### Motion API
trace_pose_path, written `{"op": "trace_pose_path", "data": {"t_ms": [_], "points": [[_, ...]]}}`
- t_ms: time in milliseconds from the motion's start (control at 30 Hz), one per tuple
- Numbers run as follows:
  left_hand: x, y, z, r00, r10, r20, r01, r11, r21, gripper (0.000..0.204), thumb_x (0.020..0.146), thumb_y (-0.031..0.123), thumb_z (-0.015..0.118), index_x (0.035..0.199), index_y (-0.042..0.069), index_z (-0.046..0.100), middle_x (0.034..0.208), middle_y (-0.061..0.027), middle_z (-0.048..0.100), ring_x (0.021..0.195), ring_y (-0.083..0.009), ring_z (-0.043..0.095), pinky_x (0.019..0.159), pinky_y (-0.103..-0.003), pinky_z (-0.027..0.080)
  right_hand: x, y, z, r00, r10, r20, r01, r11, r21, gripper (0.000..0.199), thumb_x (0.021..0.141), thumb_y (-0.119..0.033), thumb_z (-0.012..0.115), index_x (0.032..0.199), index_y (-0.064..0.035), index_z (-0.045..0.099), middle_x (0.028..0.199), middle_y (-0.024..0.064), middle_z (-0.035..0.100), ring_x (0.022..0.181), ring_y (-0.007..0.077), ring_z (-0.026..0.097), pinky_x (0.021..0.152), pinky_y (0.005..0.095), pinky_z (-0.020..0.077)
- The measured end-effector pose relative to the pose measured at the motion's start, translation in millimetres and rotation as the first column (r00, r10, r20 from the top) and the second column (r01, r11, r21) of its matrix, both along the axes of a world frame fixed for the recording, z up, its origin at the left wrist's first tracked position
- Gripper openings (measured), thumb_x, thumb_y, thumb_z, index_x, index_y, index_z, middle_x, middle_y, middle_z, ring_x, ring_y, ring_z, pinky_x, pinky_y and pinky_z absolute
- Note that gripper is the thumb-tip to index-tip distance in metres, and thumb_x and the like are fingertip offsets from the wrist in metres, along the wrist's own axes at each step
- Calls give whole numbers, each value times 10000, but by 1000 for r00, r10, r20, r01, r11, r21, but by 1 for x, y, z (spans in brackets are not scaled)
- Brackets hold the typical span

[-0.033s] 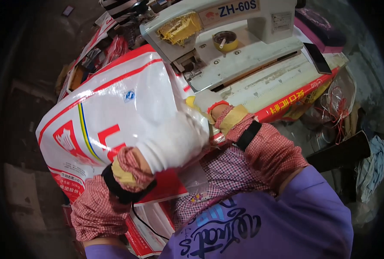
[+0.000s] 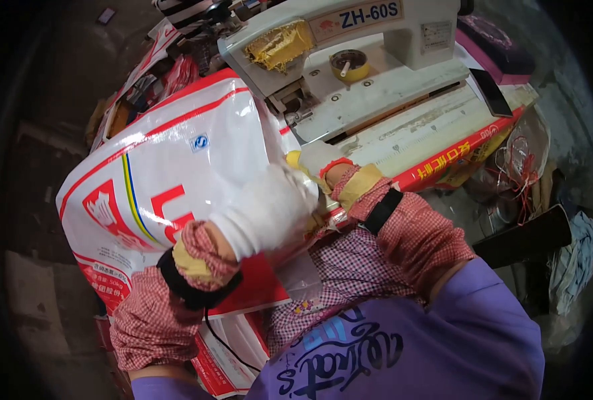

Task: Sewing and processing industrial plastic bags using an industrial sewing machine.

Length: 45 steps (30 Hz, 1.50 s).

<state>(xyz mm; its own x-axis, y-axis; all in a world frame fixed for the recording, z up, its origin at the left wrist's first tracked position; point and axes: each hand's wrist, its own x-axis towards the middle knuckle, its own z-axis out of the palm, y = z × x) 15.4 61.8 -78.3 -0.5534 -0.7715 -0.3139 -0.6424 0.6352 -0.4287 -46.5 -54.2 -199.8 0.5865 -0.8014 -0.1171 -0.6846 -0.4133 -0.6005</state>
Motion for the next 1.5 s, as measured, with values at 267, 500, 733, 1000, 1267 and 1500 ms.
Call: {"op": "trace_pose_path", "data": {"t_ms": [267,500,733,1000,1267,1500], "points": [[16,-60,-12,889,456,34,-439,832,340,203,722,312,600,784,126,656,729,-55,629,714,-256,610,666,-379,472,-6,2,4,981,184,-57,-191,964,-187,244,808,-220,491,929,-64,633,859,183,633,769,336,617,660,398,498],[105,-137,-34,847,530,-36,-531,847,-37,205,722,244,573,854,137,687,855,-95,659,813,-282,627,703,-376,493,-5,25,33,849,-305,431,-176,606,775,270,840,-240,444,854,-63,648,688,80,641,513,176,572,453,312,446],[116,-36,8,955,293,42,-291,956,-40,121,720,184,525,696,117,623,634,-99,575,678,-281,579,766,-410,453,-14,51,55,942,49,331,-19,995,-94,466,743,-244,611,1170,-84,512,1106,160,531,959,314,544,816,380,448],[126,151,173,-423,-122,-898,-665,714,216,235,791,46,569,1026,40,590,1028,-86,584,880,-174,573,798,-295,453,34,33,85,844,382,377,-26,730,-683,147,695,-41,548,817,-63,628,794,136,602,790,320,573,660,383,462],[213,286,31,634,450,-629,-769,455,-449,944,504,254,805,1294,26,343,1156,-203,480,1079,-327,469,825,-371,459,-13,110,188,566,173,806,-378,923,67,77,737,-45,629,784,-12,577,710,17,587,680,87,544,619,222,445],[269,265,-33,468,707,-530,-873,277,-401,170,721,78,531,826,137,651,748,-144,620,703,-297,609,610,-393,484,-33,100,127,562,709,425,-259,640,-723,169,609,17,623,768,-36,596,763,125,558,733,294,548,664,345,451]]}}
